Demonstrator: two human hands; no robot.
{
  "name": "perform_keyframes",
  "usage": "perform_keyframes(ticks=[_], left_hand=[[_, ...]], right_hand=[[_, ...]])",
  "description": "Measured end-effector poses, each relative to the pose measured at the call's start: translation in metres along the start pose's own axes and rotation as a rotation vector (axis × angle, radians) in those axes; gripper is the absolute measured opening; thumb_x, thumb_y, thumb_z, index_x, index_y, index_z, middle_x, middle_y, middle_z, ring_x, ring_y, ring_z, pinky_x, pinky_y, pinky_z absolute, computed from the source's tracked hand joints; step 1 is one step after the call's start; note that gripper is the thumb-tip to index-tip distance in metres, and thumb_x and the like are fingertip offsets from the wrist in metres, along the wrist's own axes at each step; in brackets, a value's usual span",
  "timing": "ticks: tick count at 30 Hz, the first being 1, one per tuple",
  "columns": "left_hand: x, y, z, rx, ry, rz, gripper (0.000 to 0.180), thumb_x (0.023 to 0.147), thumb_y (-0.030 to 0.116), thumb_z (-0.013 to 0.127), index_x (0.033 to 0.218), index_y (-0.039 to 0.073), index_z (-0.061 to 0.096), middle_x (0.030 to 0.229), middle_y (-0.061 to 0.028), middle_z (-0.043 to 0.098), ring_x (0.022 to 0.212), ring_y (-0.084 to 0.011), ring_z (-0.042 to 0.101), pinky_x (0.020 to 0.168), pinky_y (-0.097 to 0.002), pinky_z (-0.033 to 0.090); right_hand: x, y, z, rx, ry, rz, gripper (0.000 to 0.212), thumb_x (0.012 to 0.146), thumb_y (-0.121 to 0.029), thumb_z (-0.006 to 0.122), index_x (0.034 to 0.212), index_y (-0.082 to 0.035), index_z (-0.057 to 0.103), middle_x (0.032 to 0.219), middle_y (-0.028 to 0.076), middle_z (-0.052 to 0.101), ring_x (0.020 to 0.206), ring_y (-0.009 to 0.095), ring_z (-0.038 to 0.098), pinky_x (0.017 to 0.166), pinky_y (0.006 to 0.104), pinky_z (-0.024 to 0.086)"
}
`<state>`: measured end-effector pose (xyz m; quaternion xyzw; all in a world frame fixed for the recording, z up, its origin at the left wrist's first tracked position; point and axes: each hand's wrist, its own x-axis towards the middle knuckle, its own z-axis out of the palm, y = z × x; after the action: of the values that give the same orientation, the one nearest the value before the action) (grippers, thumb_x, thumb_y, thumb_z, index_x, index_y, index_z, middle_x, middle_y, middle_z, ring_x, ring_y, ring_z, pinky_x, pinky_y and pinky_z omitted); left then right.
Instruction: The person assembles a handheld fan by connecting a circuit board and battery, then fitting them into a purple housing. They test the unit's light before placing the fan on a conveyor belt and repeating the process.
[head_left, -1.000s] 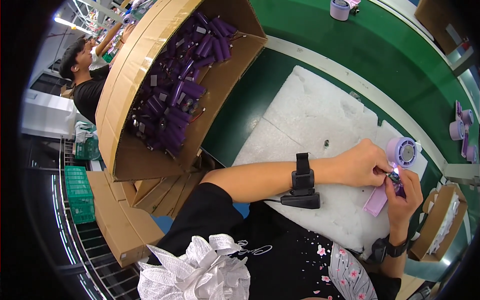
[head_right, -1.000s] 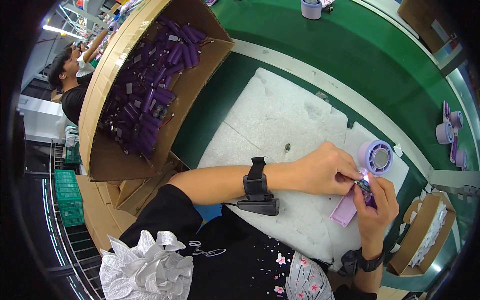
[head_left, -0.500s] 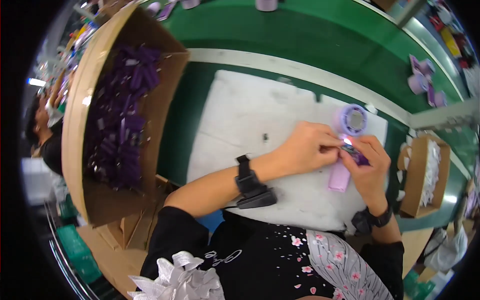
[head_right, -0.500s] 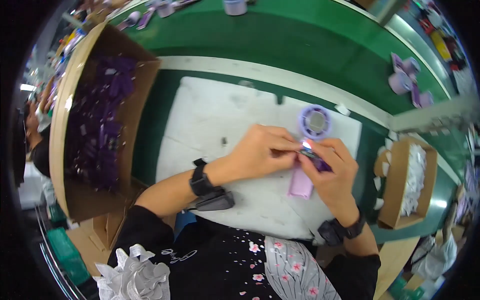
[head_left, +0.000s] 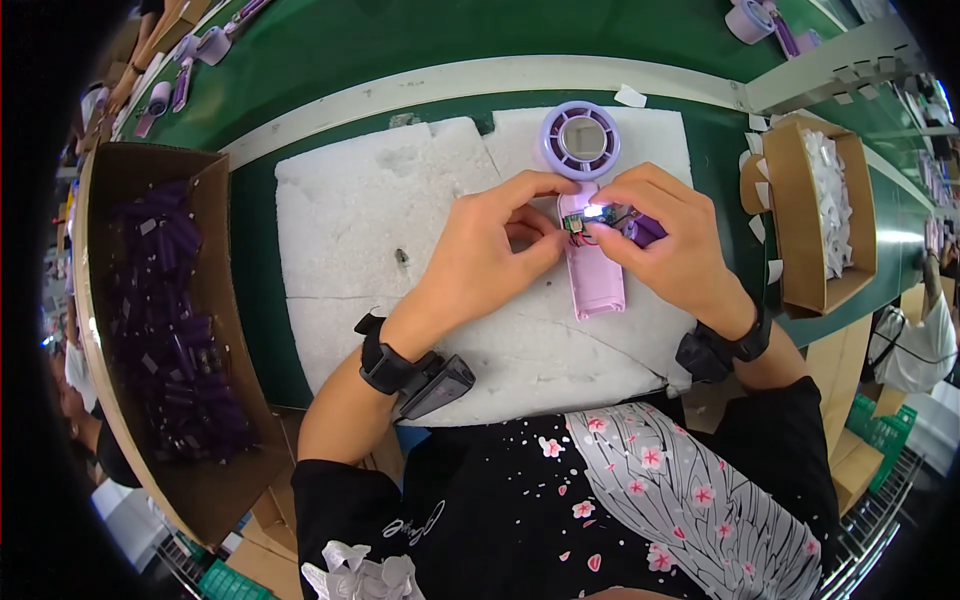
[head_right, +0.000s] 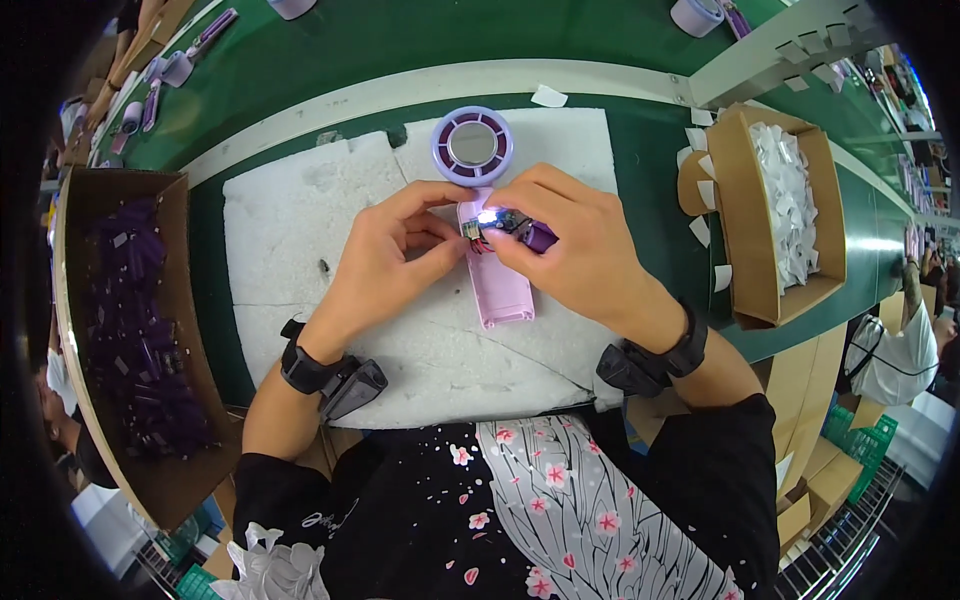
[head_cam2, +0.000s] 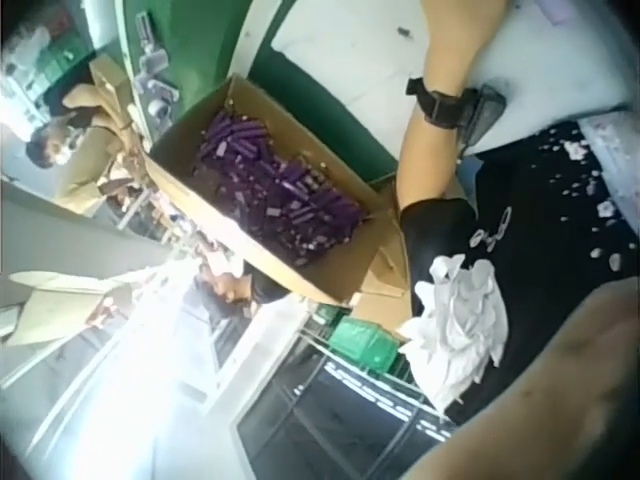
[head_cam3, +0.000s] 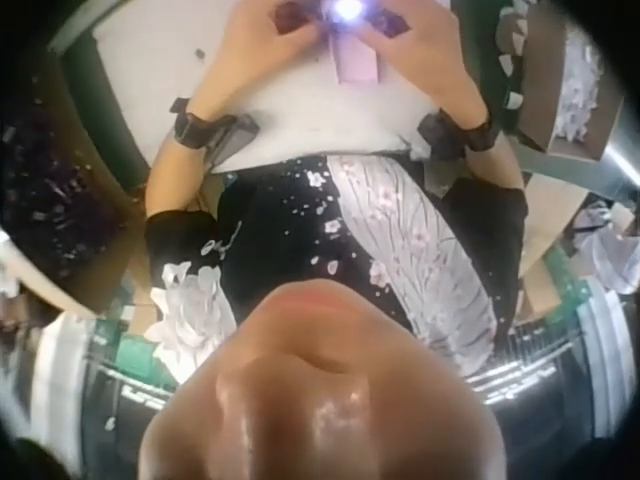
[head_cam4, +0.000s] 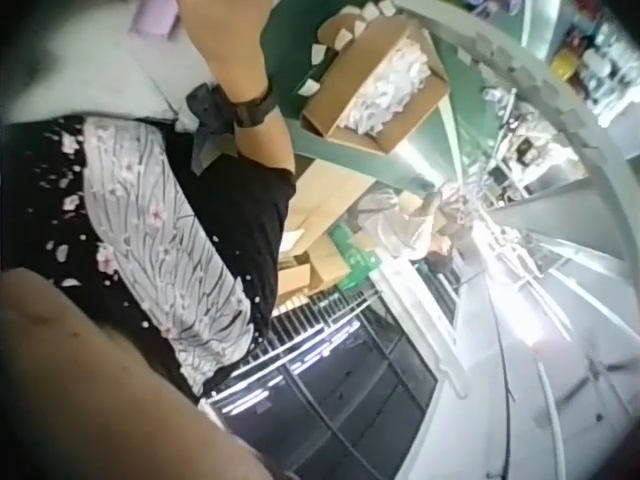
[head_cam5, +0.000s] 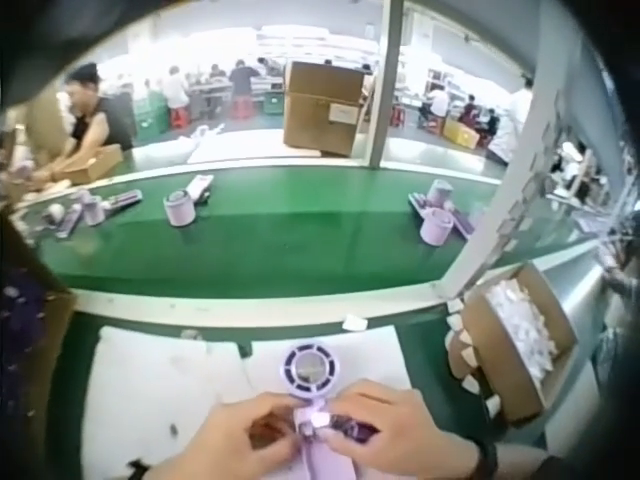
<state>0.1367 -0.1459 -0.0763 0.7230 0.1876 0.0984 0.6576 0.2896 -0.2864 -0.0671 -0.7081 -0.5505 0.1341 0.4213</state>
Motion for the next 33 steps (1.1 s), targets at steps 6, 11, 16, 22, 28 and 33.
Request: perform_keyframes(ticks=[6, 11, 16, 22, 28, 33], left_hand=[[-0.003, -0.003, -0.002, 0.0, 0.015, 0.022, 0.035, 0.081, -0.002, 0.062, 0.115, 0.003, 0.061, 0.084, -0.0113, 0.07, 0.073, -0.0159, 0.069, 0.07, -0.0274, 0.056], [-0.002, -0.006, 0.0, -0.005, 0.038, 0.049, 0.035, 0.081, -0.002, 0.062, 0.116, 0.004, 0.06, 0.082, -0.0114, 0.07, 0.072, -0.0166, 0.069, 0.069, -0.0278, 0.056], [0.0, -0.004, 0.003, 0.038, 0.061, 0.096, 0.029, 0.081, -0.002, 0.062, 0.11, 0.003, 0.064, 0.091, -0.0128, 0.07, 0.074, -0.0184, 0.07, 0.068, -0.0281, 0.055], [0.002, 0.005, 0.001, 0.305, 0.01, 0.18, 0.031, 0.081, -0.003, 0.057, 0.107, 0.005, 0.071, 0.11, -0.0112, 0.068, 0.087, -0.0154, 0.066, 0.075, -0.0278, 0.054], [-0.001, 0.011, -0.003, 0.322, -0.036, 0.135, 0.033, 0.079, -0.003, 0.059, 0.109, 0.007, 0.072, 0.112, -0.0098, 0.065, 0.086, -0.0141, 0.064, 0.072, -0.0251, 0.051], [0.002, 0.007, -0.008, 0.182, 0.016, 0.091, 0.033, 0.076, -0.002, 0.061, 0.106, 0.007, 0.072, 0.109, -0.0077, 0.062, 0.074, -0.0117, 0.059, 0.066, -0.0238, 0.049]], right_hand=[[-0.003, 0.0, 0.005, -0.086, 0.04, -0.122, 0.024, 0.068, -0.004, 0.079, 0.09, -0.004, 0.069, 0.089, 0.008, 0.064, 0.066, 0.019, 0.063, 0.056, 0.0255, 0.05], [-0.003, -0.003, 0.006, -0.144, 0.068, -0.145, 0.025, 0.068, -0.004, 0.079, 0.091, -0.004, 0.07, 0.088, 0.007, 0.064, 0.064, 0.017, 0.062, 0.054, 0.0253, 0.049], [-0.003, -0.006, 0.004, -0.18, 0.053, -0.125, 0.024, 0.069, -0.005, 0.079, 0.091, -0.004, 0.07, 0.086, 0.007, 0.063, 0.063, 0.017, 0.062, 0.054, 0.0257, 0.049], [0.002, -0.003, -0.001, -0.038, -0.007, 0.099, 0.037, 0.069, -0.008, 0.079, 0.102, -0.002, 0.062, 0.083, 0.004, 0.06, 0.064, 0.012, 0.056, 0.059, 0.0238, 0.046], [0.007, -0.005, -0.022, 0.202, -0.372, 0.328, 0.051, 0.071, -0.006, 0.075, 0.116, -0.002, 0.052, 0.083, 0.004, 0.058, 0.069, 0.011, 0.053, 0.063, 0.023, 0.045], [0.006, -0.006, -0.027, 0.505, -0.375, 0.378, 0.05, 0.076, -0.003, 0.071, 0.121, -0.002, 0.051, 0.087, 0.007, 0.059, 0.072, 0.013, 0.056, 0.064, 0.0225, 0.045]])
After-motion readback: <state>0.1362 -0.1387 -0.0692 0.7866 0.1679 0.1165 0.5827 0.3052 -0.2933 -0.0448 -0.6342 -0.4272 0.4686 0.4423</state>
